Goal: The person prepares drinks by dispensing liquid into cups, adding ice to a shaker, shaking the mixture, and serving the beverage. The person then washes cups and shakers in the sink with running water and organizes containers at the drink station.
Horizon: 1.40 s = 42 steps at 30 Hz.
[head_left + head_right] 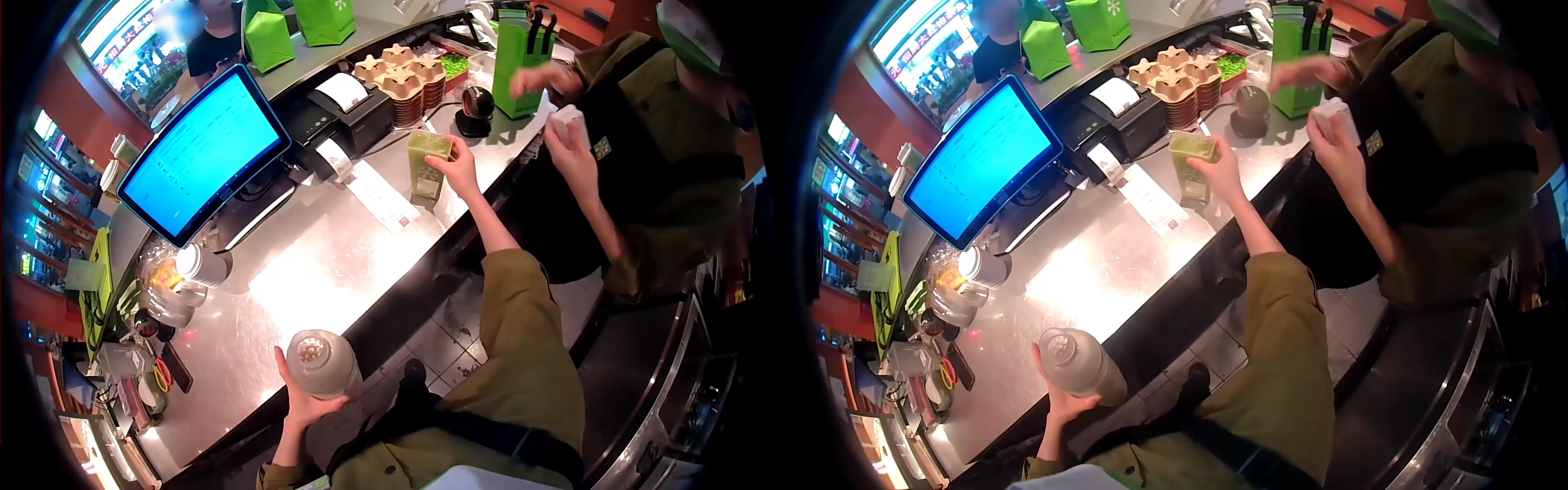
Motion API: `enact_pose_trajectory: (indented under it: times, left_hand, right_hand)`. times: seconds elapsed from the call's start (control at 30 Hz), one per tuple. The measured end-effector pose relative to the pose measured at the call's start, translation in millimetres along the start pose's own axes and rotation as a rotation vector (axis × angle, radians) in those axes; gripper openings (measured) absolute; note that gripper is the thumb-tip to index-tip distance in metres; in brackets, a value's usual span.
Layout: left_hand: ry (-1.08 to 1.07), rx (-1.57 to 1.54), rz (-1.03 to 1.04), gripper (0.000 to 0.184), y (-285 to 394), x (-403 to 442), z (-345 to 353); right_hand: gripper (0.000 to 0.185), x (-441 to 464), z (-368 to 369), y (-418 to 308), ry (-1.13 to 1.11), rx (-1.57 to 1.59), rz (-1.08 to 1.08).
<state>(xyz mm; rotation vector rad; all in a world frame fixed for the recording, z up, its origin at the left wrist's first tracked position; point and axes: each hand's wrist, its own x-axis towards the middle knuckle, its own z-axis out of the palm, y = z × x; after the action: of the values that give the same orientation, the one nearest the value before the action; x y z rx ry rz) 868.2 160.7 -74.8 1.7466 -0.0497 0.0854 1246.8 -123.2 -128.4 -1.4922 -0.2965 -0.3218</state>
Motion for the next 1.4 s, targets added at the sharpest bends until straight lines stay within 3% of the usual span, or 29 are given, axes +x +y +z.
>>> enact_pose_trajectory:
  times: [0.13,0.23,0.3,0.37,0.43,0.47,0.5,0.57,0.63,0.73,0.77,0.83,0.9,0.97,1.0,1.03,1.07,1.1,1.13,1.17,1.2,1.23,1.27,1.3,1.37,1.4]
  left_hand:
    - [0.058,-0.025,-0.042,0.129,-0.6,3.2,5.4]
    - [0.019,0.047,-0.035,0.121,-13.1,-0.1,4.1]
    - [-0.024,0.068,-0.002,0.115,-17.1,2.8,7.6]
    - [-0.068,0.028,0.054,0.109,-15.3,6.4,23.6]
    - [-0.148,0.03,0.06,0.106,-18.1,1.1,43.3]
    - [-0.213,0.03,0.088,0.105,-22.5,-0.4,59.1]
    - [-0.317,0.019,0.117,0.105,-28.8,-3.3,81.3]
    - [-0.551,-0.1,0.222,0.104,-27.7,-18.8,141.8]
    - [-0.863,-0.207,0.321,0.103,-18.0,-55.1,207.3]
    - [-1.311,-0.193,0.444,0.098,30.5,-132.9,297.8]
    - [-1.511,-0.296,0.572,0.102,42.5,-159.9,327.1]
    - [-1.903,-0.36,0.393,0.11,96.8,-232.3,373.4]
    - [-2.248,-0.426,0.182,0.114,107.8,-313.5,423.4]
    - [-2.354,-0.377,0.013,0.103,112.9,-400.1,473.2]
    - [-2.355,-0.295,-0.136,0.095,108.5,-443.8,496.5]
    - [-2.365,-0.213,-0.486,0.085,107.4,-521.4,536.4]
    - [-2.507,0.015,-0.849,0.062,81.0,-562.8,574.9]
    - [-2.591,0.082,-1.062,0.051,56.5,-600.9,608.1]
    - [-2.54,0.051,-1.0,0.05,57.6,-644.8,624.2]
    - [-2.468,0.08,-0.978,0.05,45.6,-671.8,626.7]
    - [-2.631,0.056,-0.789,0.052,43.0,-684.1,625.4]
    - [-2.604,0.085,-0.956,0.054,39.4,-701.4,629.7]
    - [-2.563,0.118,-1.121,0.056,36.1,-718.3,633.7]
    - [-2.247,0.25,-1.597,0.057,18.3,-730.0,638.5]
    - [-2.273,0.103,-1.562,0.058,-38.0,-742.1,649.6]
    - [-2.228,0.174,-1.704,0.059,-52.1,-739.6,661.7]
  right_hand:
    - [0.048,17.8,0.0,3.3,-0.093,0.006,-0.016]
    - [0.06,17.3,-0.8,14.2,-0.128,0.076,-0.035]
    - [0.069,3.5,-4.9,28.9,0.114,-0.302,-0.112]
    - [0.056,-55.3,-10.0,-26.5,0.135,-0.206,-0.033]
    - [0.041,-152.8,-19.9,-82.1,-0.008,0.173,0.093]
    - [0.033,-209.9,-28.9,-98.3,-0.071,0.146,0.03]
    - [0.067,-268.4,-33.3,-150.0,-0.1,0.228,0.058]
    - [0.061,-367.9,-54.8,-212.7,-0.07,0.152,-0.017]
    - [0.055,-455.3,-69.7,-274.7,0.271,-0.407,0.059]
    - [0.04,-568.9,-93.6,-332.2,0.906,-0.504,0.156]
    - [0.037,-603.2,-101.8,-348.8,1.077,-0.58,0.136]
    - [0.034,-666.8,-124.5,-397.3,1.441,-0.537,0.02]
    - [0.035,-758.8,-155.8,-430.1,1.771,-0.384,0.142]
    - [0.035,-863.5,-177.8,-453.9,2.037,-0.803,0.081]
    - [0.037,-931.9,-184.3,-458.8,2.227,-0.781,0.084]
    - [0.039,-1030.2,-208.0,-468.1,2.439,-0.74,0.061]
    - [0.043,-1084.5,-221.1,-474.2,2.469,-0.84,0.399]
    - [0.047,-1130.5,-237.8,-475.2,2.473,-0.906,0.746]
    - [0.049,-1169.6,-252.8,-476.0,2.252,-1.218,0.607]
    - [0.053,-1211.2,-275.8,-476.1,2.041,-1.591,1.094]
    - [0.054,-1241.8,-291.7,-473.1,1.748,-1.756,1.262]
    - [0.054,-1272.7,-311.7,-480.1,1.403,-1.912,1.382]
    - [0.055,-1292.3,-326.8,-490.7,1.141,-1.808,1.562]
    - [0.055,-1307.2,-339.5,-496.4,0.881,-1.682,1.7]
    - [0.054,-1337.5,-343.0,-505.1,0.616,-1.756,1.642]
    - [0.056,-1343.9,-339.2,-520.7,0.53,-1.665,1.65]
